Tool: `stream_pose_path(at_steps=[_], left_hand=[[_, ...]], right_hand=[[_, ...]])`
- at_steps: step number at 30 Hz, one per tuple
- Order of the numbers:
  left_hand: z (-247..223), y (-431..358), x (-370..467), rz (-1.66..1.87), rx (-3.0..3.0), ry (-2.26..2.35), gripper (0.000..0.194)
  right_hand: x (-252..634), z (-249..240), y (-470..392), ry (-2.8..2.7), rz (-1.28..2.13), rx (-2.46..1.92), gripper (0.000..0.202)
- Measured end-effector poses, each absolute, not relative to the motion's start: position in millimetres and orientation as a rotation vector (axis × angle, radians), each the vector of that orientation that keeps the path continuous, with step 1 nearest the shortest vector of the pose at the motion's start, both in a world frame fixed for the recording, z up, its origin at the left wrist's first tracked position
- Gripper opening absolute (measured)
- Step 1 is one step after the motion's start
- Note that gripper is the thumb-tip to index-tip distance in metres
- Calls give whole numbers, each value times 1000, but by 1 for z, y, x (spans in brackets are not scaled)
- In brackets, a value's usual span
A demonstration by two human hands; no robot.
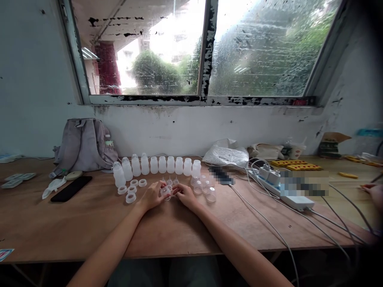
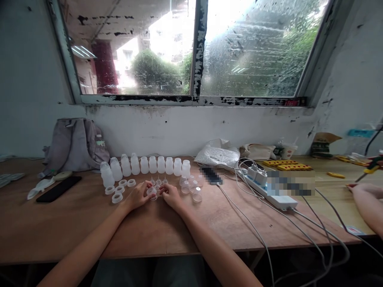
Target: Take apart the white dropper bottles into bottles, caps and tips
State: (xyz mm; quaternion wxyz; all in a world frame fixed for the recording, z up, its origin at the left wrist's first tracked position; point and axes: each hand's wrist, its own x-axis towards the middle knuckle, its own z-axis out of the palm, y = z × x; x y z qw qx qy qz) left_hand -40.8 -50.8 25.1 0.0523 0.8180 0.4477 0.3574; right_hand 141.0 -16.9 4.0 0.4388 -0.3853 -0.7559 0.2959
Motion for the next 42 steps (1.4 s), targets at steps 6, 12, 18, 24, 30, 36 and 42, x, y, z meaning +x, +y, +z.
stream_pose_path(at_steps=[6, 12, 18, 24, 30, 36, 42], left_hand=[[17, -44, -39, 1003, 2480, 1228, 40], [15, -41, -38, 1007, 2539, 1245, 36], [18, -39, -36, 1141, 2321, 1322, 12], [13, -38, -26, 1160, 2015, 1165, 13], [10, -37, -20, 1194, 1817, 1107, 24], [9, -36, -25, 1070, 1850, 1002, 22], [7, -32, -25, 1012, 1752, 931, 29]], right_hand=[[141, 5, -16, -1891, 642, -1025, 28], [140, 4, -16, -1931, 594, -1025, 27], [139, 8, -24, -2012, 628, -843, 35], [134, 14, -35, -1980, 558, -792, 12], [135, 12, -27, -1813, 534, -972, 5], [137, 7, -21, -1823, 498, -1064, 5], [133, 0, -13, -1876, 410, -1174, 9]])
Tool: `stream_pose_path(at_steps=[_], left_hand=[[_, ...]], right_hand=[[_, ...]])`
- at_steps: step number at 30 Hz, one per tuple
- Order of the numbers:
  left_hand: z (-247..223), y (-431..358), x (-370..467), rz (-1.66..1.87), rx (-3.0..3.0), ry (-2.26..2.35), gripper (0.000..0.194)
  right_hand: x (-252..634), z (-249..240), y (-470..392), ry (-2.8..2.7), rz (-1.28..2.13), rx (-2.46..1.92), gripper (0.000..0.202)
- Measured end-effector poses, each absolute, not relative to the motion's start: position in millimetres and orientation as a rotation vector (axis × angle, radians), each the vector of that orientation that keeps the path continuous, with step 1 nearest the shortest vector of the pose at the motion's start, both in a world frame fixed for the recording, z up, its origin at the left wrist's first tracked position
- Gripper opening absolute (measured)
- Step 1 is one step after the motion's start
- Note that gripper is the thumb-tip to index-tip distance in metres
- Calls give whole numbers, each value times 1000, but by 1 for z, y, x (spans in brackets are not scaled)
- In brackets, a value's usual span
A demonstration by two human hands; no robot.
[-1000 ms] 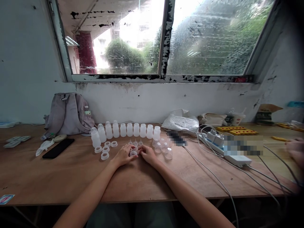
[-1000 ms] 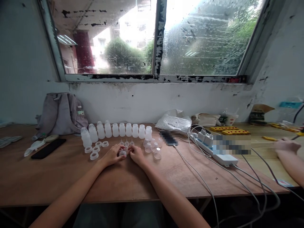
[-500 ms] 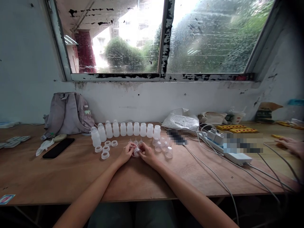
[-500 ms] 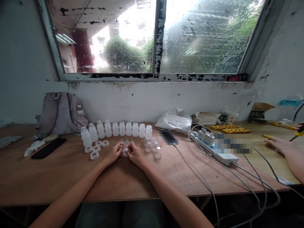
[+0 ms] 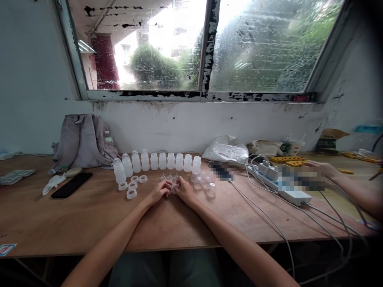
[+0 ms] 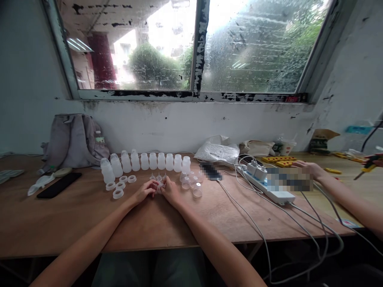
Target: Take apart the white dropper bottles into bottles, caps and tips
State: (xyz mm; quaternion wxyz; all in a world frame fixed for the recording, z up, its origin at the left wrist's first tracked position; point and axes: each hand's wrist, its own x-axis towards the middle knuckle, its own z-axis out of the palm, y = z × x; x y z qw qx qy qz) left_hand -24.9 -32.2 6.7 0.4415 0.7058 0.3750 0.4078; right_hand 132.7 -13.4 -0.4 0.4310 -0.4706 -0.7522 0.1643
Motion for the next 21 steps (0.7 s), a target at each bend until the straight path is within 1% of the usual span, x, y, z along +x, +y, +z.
stream_pose_path(at_steps=[7, 9, 11, 13, 16, 21], left_hand=[[8, -36, -22, 1052, 1837, 970, 29], [12, -31, -22, 1096, 1933, 1167, 27], [20, -17, -23, 1156, 2000, 1476, 26], [32, 3, -28, 1208, 1993, 1721, 29], [49, 35, -38, 1248, 1951, 1930, 38], [60, 63, -53, 1244, 1925, 2150, 34]], right_hand=[[135, 1, -11, -1839, 478, -1143, 16], [138, 2, -10, -1760, 521, -1107, 18], [142, 4, -8, -1652, 604, -1087, 19], [144, 4, -6, -1568, 726, -1083, 22], [146, 1, -4, -1521, 873, -1063, 24], [144, -7, 0, -1516, 856, -1051, 19]])
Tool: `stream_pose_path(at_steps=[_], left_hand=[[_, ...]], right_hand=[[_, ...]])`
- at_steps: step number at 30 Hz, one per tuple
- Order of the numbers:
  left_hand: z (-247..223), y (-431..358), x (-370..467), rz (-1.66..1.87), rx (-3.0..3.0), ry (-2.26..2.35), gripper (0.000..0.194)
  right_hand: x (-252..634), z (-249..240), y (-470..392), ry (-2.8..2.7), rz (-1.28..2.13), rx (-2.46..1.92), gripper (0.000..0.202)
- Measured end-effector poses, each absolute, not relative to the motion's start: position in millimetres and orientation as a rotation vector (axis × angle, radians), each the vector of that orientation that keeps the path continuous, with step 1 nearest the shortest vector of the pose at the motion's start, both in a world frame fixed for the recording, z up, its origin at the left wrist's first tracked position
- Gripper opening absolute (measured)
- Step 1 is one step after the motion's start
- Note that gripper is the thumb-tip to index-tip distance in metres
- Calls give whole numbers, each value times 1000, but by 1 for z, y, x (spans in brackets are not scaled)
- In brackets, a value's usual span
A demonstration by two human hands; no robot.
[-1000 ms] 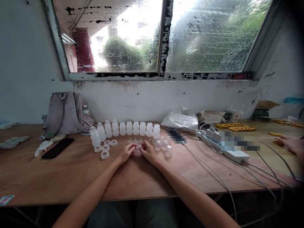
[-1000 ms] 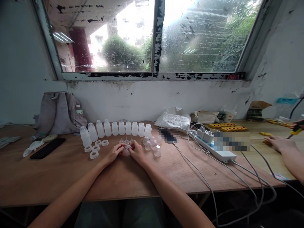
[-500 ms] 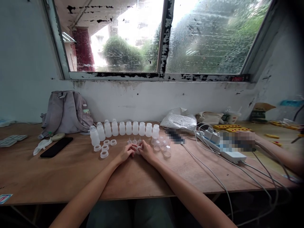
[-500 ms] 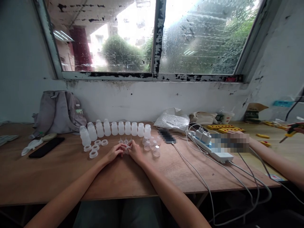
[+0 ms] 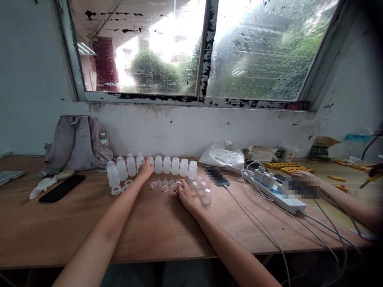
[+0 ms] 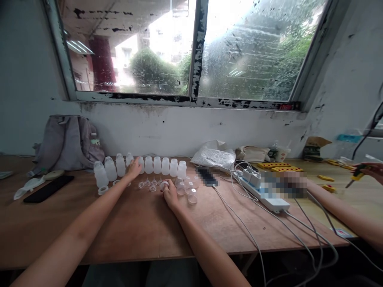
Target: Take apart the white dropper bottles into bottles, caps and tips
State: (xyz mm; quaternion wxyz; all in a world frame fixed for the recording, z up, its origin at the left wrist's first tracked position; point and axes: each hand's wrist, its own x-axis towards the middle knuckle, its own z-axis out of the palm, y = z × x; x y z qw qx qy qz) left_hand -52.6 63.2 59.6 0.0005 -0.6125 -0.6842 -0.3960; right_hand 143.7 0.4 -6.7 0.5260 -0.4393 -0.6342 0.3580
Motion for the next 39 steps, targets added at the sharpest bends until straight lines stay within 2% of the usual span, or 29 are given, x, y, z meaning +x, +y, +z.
stream_pose_path(at_steps=[6, 10, 13, 17, 20, 24, 27, 29, 31, 34, 39], left_hand=[[55, 50, -54, -1239, -1862, -1978, 16], [56, 17, -45, -1589, -1808, -1631, 16], [54, -14, -33, -1773, -1957, -1423, 14], [39, -41, -16, -1742, -2275, -1302, 13], [26, -43, -10, -1780, -2415, -1343, 25], [15, -37, -11, -1881, -2514, -1416, 66], [13, -36, -16, -1864, -2573, -1525, 67], [15, -37, -21, -1822, -2611, -1556, 58], [18, -39, -24, -1756, -2640, -1537, 53], [22, -41, -27, -1680, -2668, -1571, 57], [19, -42, -27, -1607, -2681, -1603, 45]], right_hand=[[145, -10, 4, -1476, 872, -1090, 24], [145, -9, 4, -1414, 986, -1073, 37], [144, -6, 2, -1355, 1114, -992, 47], [141, -1, 1, -1268, 1219, -926, 47], [141, 1, -1, -1246, 1250, -937, 47], [143, 2, -3, -1204, 1305, -868, 60], [145, 4, -4, -1112, 1383, -827, 70], [146, 7, -5, -1033, 1420, -809, 66], [147, 10, -6, -991, 1443, -785, 51], [148, 13, -7, -1004, 1442, -752, 30], [147, 10, -8, -1108, 1386, -740, 27]])
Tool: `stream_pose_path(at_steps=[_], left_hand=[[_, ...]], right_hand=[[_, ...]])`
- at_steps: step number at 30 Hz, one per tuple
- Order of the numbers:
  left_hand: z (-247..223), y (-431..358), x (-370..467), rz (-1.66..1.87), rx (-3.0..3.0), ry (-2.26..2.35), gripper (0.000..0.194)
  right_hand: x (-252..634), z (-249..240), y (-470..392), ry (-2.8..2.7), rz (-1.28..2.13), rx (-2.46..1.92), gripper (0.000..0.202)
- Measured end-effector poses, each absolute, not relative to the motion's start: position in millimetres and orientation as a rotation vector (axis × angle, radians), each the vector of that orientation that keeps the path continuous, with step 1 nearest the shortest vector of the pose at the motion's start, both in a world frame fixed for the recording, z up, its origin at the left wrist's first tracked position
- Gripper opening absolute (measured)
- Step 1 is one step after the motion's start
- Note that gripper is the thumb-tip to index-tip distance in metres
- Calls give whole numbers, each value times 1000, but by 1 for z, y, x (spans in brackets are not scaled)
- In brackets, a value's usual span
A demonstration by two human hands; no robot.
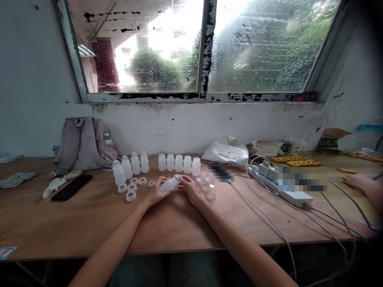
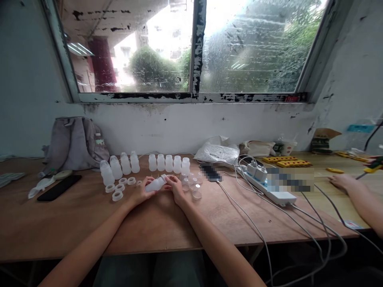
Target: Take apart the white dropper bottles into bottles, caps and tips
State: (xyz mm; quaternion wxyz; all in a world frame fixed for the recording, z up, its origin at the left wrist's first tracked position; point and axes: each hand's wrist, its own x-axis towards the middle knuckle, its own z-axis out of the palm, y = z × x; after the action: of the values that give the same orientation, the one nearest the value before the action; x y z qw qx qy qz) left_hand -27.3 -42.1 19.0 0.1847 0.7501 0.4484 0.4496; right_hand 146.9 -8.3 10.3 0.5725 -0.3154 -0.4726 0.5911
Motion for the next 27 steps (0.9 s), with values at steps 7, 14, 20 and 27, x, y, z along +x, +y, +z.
stream_pose_path(at_steps=[7, 14, 20, 27], left_hand=[[16, -39, -28, 1352, 2177, 1335, 39], [17, -38, -32, 1306, 1980, 1223, 41], [22, -36, -39, 1116, 1522, 988, 53], [22, -30, -49, 1044, 1426, 1011, 51]], right_hand=[[146, 10, -9, -1170, 1357, -746, 29], [151, 17, -12, -1131, 1366, -810, 26], [155, 24, -13, -1214, 1398, -780, 24], [157, 28, -12, -1307, 1357, -768, 29]])
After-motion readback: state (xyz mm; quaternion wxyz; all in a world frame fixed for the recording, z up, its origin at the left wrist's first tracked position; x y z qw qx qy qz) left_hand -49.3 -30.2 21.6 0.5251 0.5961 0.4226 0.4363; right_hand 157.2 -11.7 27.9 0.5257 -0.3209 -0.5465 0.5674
